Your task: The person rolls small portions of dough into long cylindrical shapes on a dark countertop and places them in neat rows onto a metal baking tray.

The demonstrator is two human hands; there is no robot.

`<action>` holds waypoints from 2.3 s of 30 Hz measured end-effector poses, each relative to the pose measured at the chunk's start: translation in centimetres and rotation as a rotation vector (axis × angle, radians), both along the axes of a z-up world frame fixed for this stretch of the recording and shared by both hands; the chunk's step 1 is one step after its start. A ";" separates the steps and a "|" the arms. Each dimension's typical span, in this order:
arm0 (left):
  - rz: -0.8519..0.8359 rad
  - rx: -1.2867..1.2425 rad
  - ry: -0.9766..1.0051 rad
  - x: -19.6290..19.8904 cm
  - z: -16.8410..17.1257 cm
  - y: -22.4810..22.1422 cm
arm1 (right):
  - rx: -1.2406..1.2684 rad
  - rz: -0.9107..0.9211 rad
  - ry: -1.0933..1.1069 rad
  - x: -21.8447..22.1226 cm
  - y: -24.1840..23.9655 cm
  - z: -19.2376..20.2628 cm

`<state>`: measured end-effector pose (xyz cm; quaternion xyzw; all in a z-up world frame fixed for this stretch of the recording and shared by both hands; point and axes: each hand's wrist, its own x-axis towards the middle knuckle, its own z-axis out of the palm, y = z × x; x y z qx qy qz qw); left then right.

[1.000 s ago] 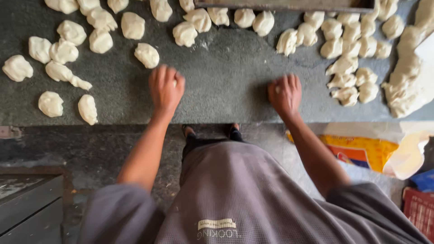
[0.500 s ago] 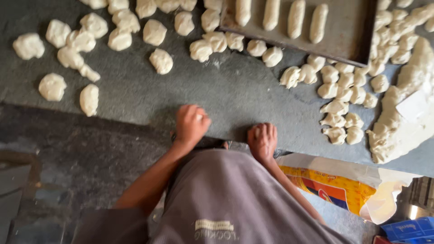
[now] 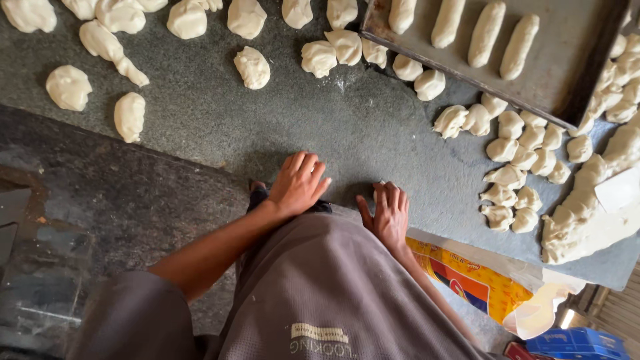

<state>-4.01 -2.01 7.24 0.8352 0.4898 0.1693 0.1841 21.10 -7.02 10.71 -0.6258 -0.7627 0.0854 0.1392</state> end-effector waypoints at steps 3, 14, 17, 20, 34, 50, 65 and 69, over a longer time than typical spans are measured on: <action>0.080 -0.141 0.113 2.8 -1.6 2.3 | -0.136 -0.153 -0.189 -1.3 2.1 -2.1; 0.158 0.084 -0.014 6.3 -1.1 17.7 | -0.006 -0.110 0.039 1.3 15.6 -4.4; 0.017 -0.010 -0.015 1.4 1.8 8.2 | -0.114 -0.040 -0.003 1.3 7.4 -1.9; -0.010 -0.115 0.081 -0.2 1.8 3.9 | -0.148 0.000 -0.051 1.7 2.8 -1.1; 0.087 0.037 0.136 6.3 0.4 18.3 | -0.081 -0.042 -0.009 -1.5 20.6 -2.3; 0.113 -0.107 0.383 6.8 -1.3 19.7 | -0.379 -0.043 -0.124 -2.1 22.9 -4.3; -0.013 -0.147 0.211 -2.7 2.2 2.7 | -0.322 0.089 -0.198 2.0 2.1 -2.2; 0.169 0.036 0.197 3.0 -0.5 12.5 | -0.141 0.040 -0.142 0.1 13.1 -3.8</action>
